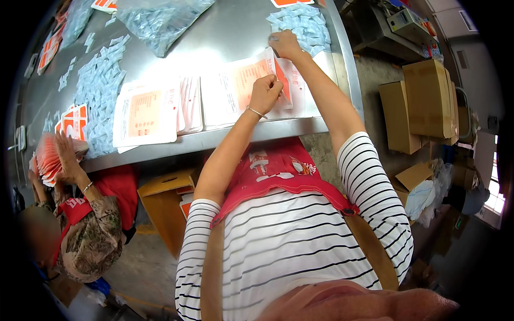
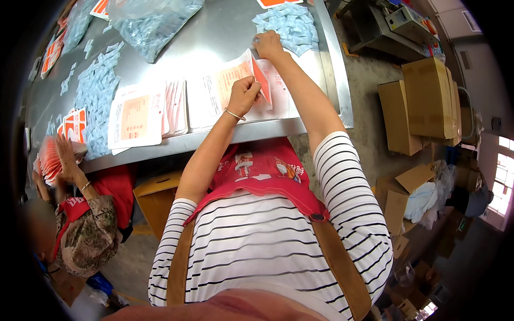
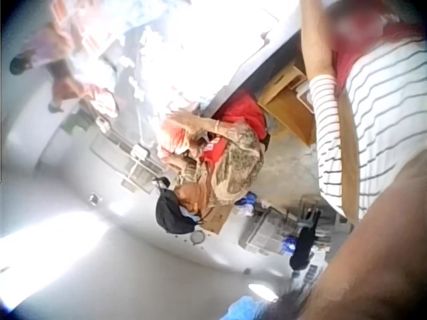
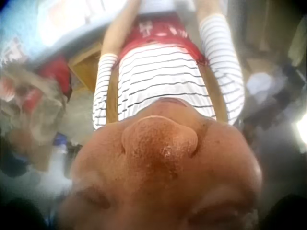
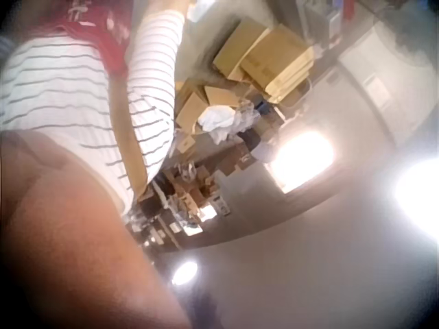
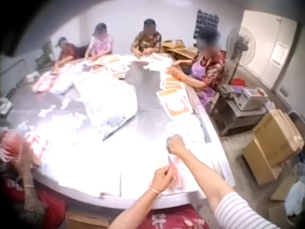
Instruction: The person inserts small orange cards into the pockets of white booklets on a metal table. They repeatedly pick up a card, place it into a booklet, and move the completed booklet aside. Other workers are visible in the background performing similar tasks.
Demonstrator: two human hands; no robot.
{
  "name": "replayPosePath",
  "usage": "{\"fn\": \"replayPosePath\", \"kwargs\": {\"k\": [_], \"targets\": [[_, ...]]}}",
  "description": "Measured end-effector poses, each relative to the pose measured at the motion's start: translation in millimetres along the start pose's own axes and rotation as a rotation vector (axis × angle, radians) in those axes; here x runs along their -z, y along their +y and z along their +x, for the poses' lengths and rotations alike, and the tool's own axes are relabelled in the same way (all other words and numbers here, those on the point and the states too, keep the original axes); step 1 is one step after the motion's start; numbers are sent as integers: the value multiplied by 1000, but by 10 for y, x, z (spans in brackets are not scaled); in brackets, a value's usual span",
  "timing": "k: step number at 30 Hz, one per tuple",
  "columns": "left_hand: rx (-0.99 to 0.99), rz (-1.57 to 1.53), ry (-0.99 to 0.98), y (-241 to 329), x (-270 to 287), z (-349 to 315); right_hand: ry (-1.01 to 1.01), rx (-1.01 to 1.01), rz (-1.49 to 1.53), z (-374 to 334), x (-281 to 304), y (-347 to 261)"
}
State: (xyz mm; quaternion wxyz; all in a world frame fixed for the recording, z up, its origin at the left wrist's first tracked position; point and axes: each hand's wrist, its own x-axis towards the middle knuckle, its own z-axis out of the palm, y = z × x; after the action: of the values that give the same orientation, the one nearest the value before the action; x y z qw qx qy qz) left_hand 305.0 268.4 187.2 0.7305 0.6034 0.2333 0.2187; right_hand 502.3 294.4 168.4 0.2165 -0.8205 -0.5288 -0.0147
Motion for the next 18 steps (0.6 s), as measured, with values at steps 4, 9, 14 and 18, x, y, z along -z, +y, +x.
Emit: {"fn": "replayPosePath", "kwargs": {"k": [4, 9, 14, 18], "targets": [[20, -43, 27, -11, 16, -17, -231, -509, 398, -75, 325, -98], [-14, 14, 26, -31, -16, 16, -282, -381, 1336, -819, 1101, -420], [43, -47, -89, 60, -65, -28, -172, -250, 720, -1325, 964, -370], [-36, 104, -177, -10, -125, -71, -261, -90, 465, -1399, 931, -506]]}}
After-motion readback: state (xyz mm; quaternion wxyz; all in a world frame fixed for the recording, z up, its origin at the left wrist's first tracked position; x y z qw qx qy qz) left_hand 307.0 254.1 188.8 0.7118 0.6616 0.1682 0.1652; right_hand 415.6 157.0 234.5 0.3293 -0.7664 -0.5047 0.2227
